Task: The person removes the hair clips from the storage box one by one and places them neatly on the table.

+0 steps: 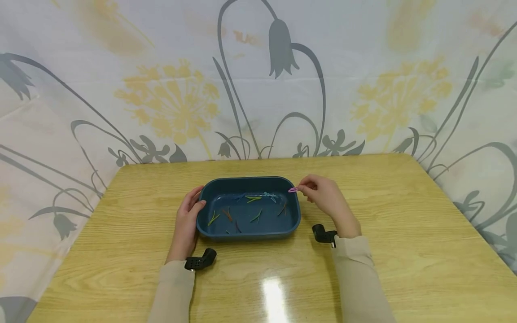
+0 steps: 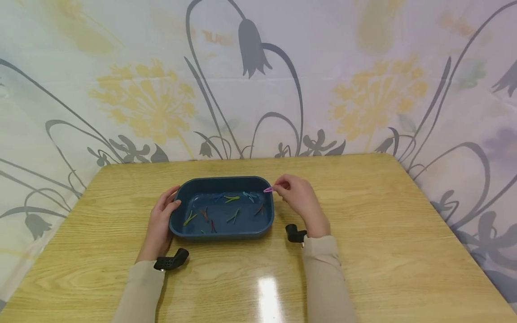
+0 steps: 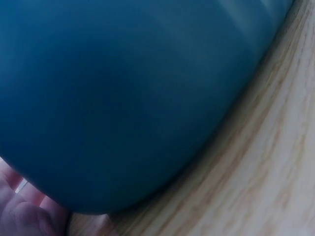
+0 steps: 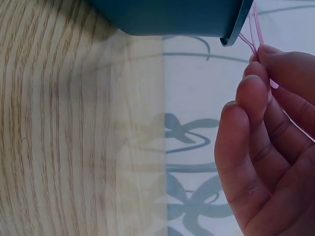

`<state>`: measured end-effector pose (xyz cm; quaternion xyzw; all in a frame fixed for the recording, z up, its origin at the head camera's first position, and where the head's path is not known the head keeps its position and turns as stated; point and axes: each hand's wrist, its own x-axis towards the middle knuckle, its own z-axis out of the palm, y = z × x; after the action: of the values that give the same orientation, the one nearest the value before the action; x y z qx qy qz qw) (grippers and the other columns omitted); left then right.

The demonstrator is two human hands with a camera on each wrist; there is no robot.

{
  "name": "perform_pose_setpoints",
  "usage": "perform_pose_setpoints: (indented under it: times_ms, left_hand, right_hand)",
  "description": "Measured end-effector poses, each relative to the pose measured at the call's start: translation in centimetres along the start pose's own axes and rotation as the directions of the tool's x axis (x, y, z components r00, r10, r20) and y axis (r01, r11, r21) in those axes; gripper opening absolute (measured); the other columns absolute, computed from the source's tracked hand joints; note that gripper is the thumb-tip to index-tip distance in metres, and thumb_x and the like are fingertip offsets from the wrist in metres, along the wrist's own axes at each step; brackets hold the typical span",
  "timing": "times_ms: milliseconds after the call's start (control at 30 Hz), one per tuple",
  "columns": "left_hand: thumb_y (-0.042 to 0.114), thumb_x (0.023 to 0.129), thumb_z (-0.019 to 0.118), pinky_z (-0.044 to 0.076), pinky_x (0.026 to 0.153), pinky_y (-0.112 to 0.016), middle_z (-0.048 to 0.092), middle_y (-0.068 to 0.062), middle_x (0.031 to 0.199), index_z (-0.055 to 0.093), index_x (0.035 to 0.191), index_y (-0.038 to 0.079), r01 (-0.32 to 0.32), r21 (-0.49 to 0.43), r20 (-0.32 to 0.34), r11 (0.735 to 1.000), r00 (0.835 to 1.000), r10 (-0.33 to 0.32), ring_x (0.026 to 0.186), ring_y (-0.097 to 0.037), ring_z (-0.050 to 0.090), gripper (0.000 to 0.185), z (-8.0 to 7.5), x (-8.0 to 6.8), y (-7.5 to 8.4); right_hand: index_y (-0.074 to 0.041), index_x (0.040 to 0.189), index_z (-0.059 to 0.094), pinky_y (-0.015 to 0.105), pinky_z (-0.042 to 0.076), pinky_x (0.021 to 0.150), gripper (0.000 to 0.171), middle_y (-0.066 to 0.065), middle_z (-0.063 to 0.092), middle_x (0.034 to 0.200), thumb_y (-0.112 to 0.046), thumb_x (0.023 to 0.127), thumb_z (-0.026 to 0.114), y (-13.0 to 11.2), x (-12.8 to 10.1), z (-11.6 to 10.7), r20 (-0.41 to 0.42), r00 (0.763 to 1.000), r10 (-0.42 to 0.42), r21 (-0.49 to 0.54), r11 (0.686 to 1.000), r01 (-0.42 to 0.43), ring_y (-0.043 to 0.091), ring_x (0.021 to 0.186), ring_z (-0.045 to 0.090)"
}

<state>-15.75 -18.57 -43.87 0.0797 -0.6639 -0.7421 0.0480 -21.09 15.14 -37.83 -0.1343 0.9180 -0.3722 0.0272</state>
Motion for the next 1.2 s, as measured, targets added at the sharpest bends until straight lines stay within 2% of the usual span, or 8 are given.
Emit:
perform_pose_setpoints:
  times_ms: [367, 767, 967, 1200]
  left_hand:
    - [0.017, 0.096, 0.046, 0.035, 0.097, -0.023, 0.039, 0.003, 0.141, 0.041, 0.137, 0.020, 0.015, -0.009, 0.010, 1.000, 1.000, -0.015, 0.125, -0.012, 0.040, 0.041, -0.1, -0.1, -0.1]
    - [0.016, 0.096, 0.046, 0.031, 0.104, -0.033, 0.041, 0.001, 0.140, 0.043, 0.135, 0.019, 0.000, 0.004, 0.009, 1.000, 1.000, 0.000, 0.126, -0.012, 0.040, 0.039, 0.0, 0.0, 0.1]
    - [0.016, 0.096, 0.046, 0.030, 0.105, -0.035, 0.040, 0.000, 0.141, 0.043, 0.135, 0.020, -0.010, 0.020, 0.000, 1.000, 1.000, 0.010, 0.126, -0.013, 0.039, 0.040, 0.0, 0.1, 0.2]
    - [0.016, 0.096, 0.046, 0.031, 0.102, -0.030, 0.040, 0.001, 0.140, 0.043, 0.135, 0.020, 0.004, 0.004, 0.005, 1.000, 1.000, -0.004, 0.126, -0.011, 0.039, 0.039, 0.0, 0.1, 0.1]
  right_hand:
    - [-0.013, 0.105, 0.062, 0.031, 0.047, 0.065, 0.020, 0.010, 0.064, 0.099, -0.026, 0.094, 0.051, 0.6, -0.1, -0.1, -0.006, 1.000, 0.028, -0.001, 1.000, -0.028, 0.020, 0.073, 0.058]
    - [-0.012, 0.104, 0.061, 0.031, 0.044, 0.059, 0.021, 0.014, 0.062, 0.082, -0.027, 0.094, 0.050, 1.3, 0.0, -0.3, -0.041, 0.995, 0.088, -0.003, 0.996, -0.088, 0.020, 0.064, 0.054]
    - [-0.011, 0.103, 0.062, 0.030, 0.042, 0.057, 0.023, 0.012, 0.062, 0.080, -0.028, 0.094, 0.050, 1.7, 0.2, -0.5, -0.066, 0.993, 0.101, -0.045, 0.994, -0.104, 0.019, 0.062, 0.052]
    - [-0.007, 0.105, 0.062, 0.030, 0.044, 0.061, 0.023, 0.013, 0.063, 0.085, -0.025, 0.093, 0.053, 2.7, 0.1, -0.4, -0.055, 0.992, 0.116, -0.009, 0.993, -0.116, 0.022, 0.067, 0.056]
